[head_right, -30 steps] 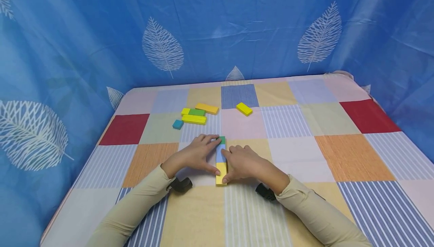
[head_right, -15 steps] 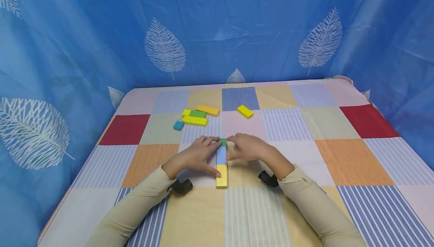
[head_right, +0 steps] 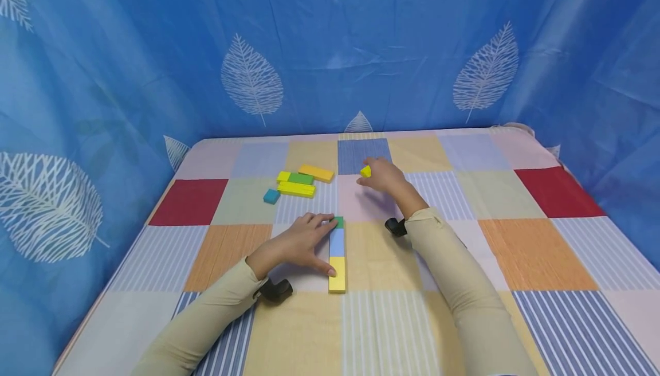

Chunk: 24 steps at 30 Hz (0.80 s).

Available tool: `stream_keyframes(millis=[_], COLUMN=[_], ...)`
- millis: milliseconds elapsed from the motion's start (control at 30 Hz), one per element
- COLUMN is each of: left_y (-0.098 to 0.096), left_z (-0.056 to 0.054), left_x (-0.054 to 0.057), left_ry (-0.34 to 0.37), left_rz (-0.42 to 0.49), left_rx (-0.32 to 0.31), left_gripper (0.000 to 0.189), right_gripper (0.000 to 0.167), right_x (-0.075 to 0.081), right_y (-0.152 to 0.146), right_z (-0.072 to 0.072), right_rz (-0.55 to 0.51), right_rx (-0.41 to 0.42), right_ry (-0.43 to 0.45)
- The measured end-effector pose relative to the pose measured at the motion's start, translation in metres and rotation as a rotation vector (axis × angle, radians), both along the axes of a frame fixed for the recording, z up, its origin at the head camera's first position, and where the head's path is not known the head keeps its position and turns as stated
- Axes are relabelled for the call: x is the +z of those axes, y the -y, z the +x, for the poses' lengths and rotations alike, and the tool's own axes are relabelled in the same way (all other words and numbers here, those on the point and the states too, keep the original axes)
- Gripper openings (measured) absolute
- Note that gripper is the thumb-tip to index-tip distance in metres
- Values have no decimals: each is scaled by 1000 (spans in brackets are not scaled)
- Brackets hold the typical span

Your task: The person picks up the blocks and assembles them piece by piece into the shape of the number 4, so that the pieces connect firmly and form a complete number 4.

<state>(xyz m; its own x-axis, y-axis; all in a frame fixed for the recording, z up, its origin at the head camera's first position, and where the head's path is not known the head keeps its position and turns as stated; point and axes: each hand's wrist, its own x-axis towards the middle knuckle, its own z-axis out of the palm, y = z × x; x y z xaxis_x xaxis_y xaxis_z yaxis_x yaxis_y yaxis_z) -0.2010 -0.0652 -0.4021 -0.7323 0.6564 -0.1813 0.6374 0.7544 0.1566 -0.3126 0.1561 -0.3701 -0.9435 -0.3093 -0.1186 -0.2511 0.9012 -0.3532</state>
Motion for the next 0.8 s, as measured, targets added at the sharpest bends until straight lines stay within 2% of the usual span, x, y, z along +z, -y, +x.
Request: stream_keyframes(millis=[167,400,533,800], left_y=[1,3,3,2], left_z=[1,1,1,2], left_x=[0,-1,1,2], left_ry=[3,-4,-3,-2], left_rz=[14,6,6,9], left_rx=[-3,3,8,7], left_gripper=[107,108,107,106], right_gripper=[63,66,66,53], right_x=[-7,-14,-17,-20], right_y=[-1,-6,-9,-10], right_z=[-10,-15,-16,-16], right_rz=[25,30,44,117], right_rx=[-70,-140,-152,-132], right_ry=[7,46,68,57])
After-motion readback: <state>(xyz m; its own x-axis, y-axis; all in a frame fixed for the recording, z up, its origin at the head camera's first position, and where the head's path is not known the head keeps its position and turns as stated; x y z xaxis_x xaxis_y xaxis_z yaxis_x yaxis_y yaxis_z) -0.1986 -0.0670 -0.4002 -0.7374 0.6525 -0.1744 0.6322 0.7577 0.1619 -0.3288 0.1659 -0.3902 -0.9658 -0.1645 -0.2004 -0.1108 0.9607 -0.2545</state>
